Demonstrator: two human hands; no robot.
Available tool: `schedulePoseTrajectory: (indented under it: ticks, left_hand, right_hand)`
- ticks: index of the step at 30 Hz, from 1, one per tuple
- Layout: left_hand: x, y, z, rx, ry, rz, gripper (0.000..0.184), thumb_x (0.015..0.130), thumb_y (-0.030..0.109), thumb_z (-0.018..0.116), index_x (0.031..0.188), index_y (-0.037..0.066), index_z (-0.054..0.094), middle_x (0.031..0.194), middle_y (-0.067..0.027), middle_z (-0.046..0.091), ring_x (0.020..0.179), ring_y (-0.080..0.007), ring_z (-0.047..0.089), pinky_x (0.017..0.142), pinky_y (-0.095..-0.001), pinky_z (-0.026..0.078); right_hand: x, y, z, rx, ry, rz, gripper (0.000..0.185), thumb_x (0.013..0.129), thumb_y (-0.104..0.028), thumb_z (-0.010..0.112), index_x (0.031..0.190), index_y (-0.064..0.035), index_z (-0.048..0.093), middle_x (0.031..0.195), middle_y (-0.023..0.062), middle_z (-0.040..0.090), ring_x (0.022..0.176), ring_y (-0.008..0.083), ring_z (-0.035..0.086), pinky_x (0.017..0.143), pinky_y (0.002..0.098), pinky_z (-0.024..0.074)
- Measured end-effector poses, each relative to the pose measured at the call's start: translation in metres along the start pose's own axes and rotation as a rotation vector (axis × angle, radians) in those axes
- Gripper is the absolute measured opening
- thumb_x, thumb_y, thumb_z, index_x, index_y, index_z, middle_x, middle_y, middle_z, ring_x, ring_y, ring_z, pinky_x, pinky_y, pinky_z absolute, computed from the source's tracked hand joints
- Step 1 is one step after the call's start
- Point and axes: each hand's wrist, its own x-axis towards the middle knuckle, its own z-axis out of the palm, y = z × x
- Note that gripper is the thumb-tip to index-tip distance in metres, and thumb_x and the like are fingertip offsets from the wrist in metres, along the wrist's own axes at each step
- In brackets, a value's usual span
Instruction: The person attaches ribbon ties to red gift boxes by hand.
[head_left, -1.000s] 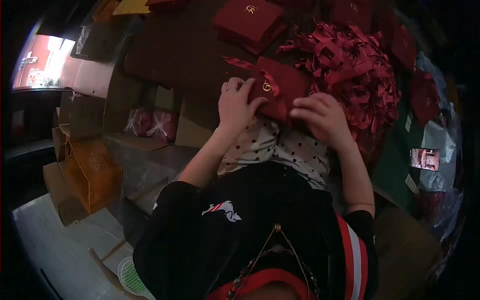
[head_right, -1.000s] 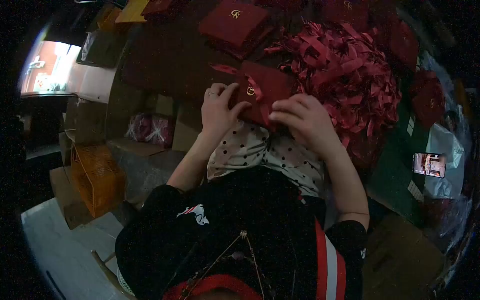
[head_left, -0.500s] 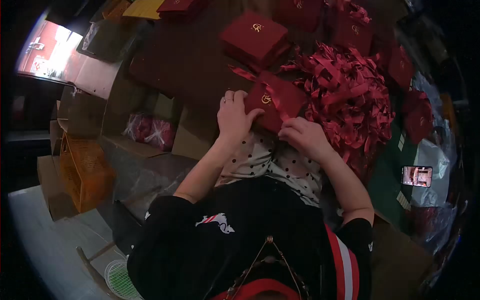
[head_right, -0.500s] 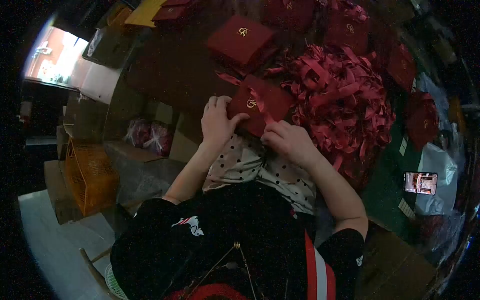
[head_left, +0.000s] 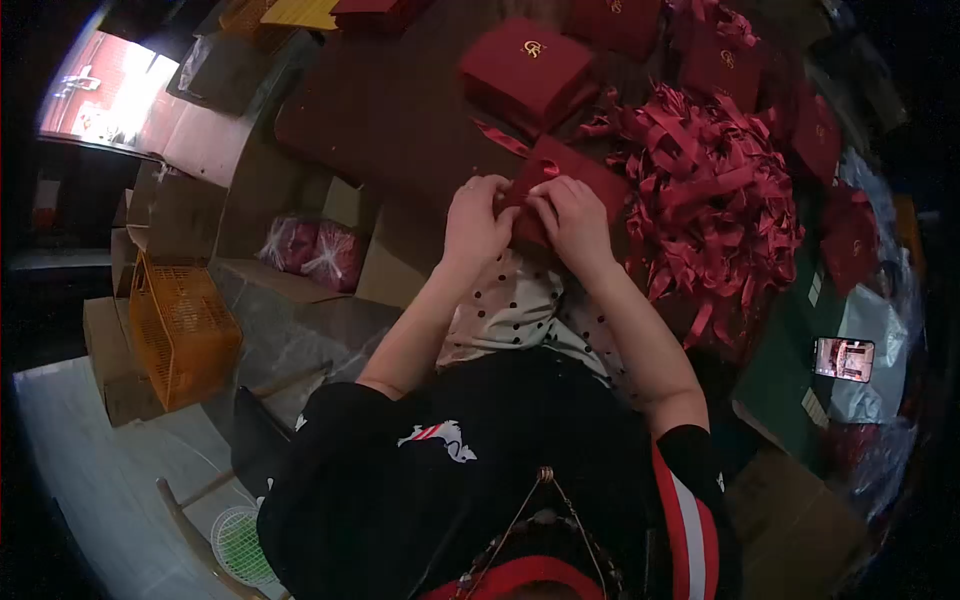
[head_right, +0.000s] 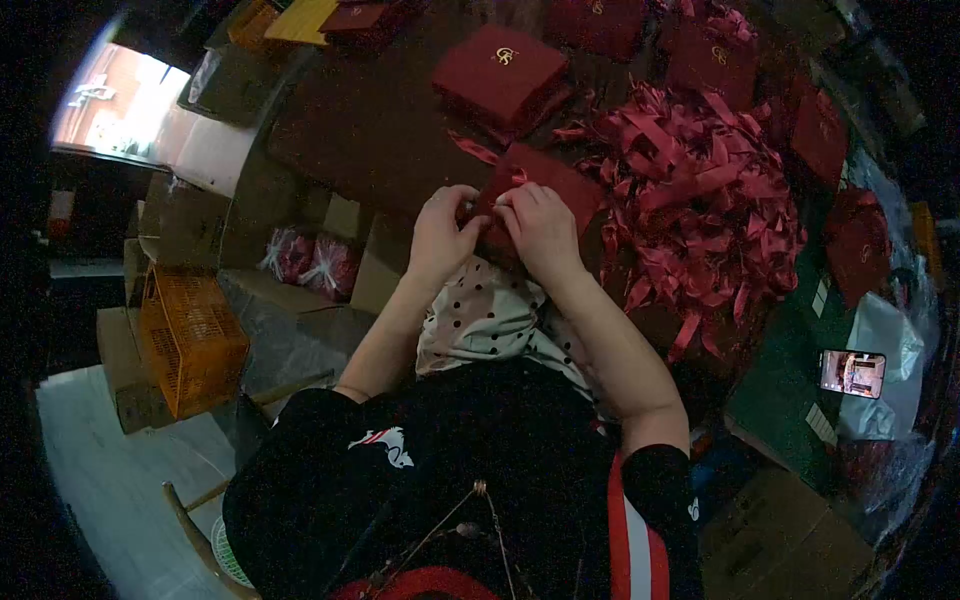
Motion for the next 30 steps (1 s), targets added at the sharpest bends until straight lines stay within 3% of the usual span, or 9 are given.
schedulePoseTrajectory:
  ticks: [3, 8, 15, 22, 25, 27, 30]
  left_hand:
    - [0.002, -0.005, -0.002, -0.083, -0.006, 0.065, 0.033, 0.078, 0.012, 0.078, 0.107, 0.003, 0.066, 0.097, -0.0154, 0.064, 0.090, -0.0332, 0.063, 0.081, -0.0405, 0.051]
    - [0.004, 0.003, -0.007, -0.087, -0.076, -0.066, 0.030, 0.077, 0.009, 0.076, 0.105, 0.003, 0.067, 0.096, -0.0151, 0.066, 0.092, -0.0330, 0.065, 0.081, -0.0409, 0.052]
    - [-0.004, 0.011, -0.004, -0.133, -0.041, -0.058, 0.028, 0.078, 0.008, 0.073, 0.105, 0.003, 0.069, 0.096, -0.0161, 0.066, 0.092, -0.0342, 0.065, 0.082, -0.0417, 0.052]
    - [-0.011, 0.025, -0.005, 0.128, 0.000, 0.057, 0.023, 0.085, 0.009, 0.064, 0.106, 0.001, 0.069, 0.097, -0.0185, 0.066, 0.095, -0.0374, 0.064, 0.085, -0.0434, 0.050]
    - [-0.001, 0.004, -0.011, -0.205, -0.152, -0.058, 0.023, 0.091, 0.009, 0.061, 0.111, 0.003, 0.071, 0.102, -0.0188, 0.067, 0.098, -0.0328, 0.066, 0.084, -0.0387, 0.053]
    - [0.009, -0.011, -0.022, -0.226, -0.261, 0.027, 0.024, 0.092, 0.008, 0.062, 0.114, 0.004, 0.071, 0.100, -0.0161, 0.068, 0.094, -0.0289, 0.067, 0.081, -0.0359, 0.053]
    - [0.011, -0.008, -0.025, -0.160, -0.281, -0.048, 0.025, 0.094, 0.009, 0.064, 0.117, 0.005, 0.071, 0.104, -0.0126, 0.066, 0.091, -0.0231, 0.066, 0.080, -0.0330, 0.053]
  right_hand:
    - [0.000, 0.003, 0.007, -0.033, -0.023, -0.041, 0.011, 0.087, -0.012, 0.071, 0.093, -0.0051, 0.064, 0.091, 0.0101, 0.062, 0.086, 0.0311, 0.061, 0.075, 0.0423, 0.0521]
    - [0.000, 0.000, 0.010, -0.085, -0.043, -0.060, 0.010, 0.087, -0.011, 0.070, 0.093, -0.0054, 0.063, 0.091, 0.0105, 0.061, 0.086, 0.0307, 0.061, 0.076, 0.0422, 0.0527]
    - [-0.007, -0.004, 0.017, -0.119, -0.028, -0.054, 0.012, 0.087, -0.012, 0.068, 0.093, -0.0047, 0.061, 0.091, 0.0113, 0.059, 0.086, 0.0314, 0.060, 0.076, 0.0422, 0.0531]
    - [-0.008, -0.001, 0.022, -0.105, -0.011, -0.083, 0.011, 0.084, -0.008, 0.066, 0.093, -0.0037, 0.061, 0.092, 0.0126, 0.058, 0.086, 0.0325, 0.059, 0.076, 0.0427, 0.0524]
    - [-0.004, -0.002, 0.007, -0.086, -0.048, -0.104, 0.011, 0.084, -0.006, 0.064, 0.094, -0.0040, 0.062, 0.093, 0.0124, 0.058, 0.088, 0.0320, 0.058, 0.078, 0.0419, 0.0508]
    - [-0.001, -0.005, -0.004, -0.128, -0.086, -0.156, 0.011, 0.084, -0.006, 0.066, 0.095, -0.0059, 0.063, 0.093, 0.0122, 0.058, 0.090, 0.0316, 0.057, 0.081, 0.0422, 0.0490]
    - [-0.006, -0.003, 0.005, -0.081, -0.073, -0.084, 0.017, 0.084, -0.006, 0.066, 0.100, -0.0089, 0.063, 0.093, 0.0101, 0.060, 0.091, 0.0313, 0.059, 0.082, 0.0431, 0.0479]
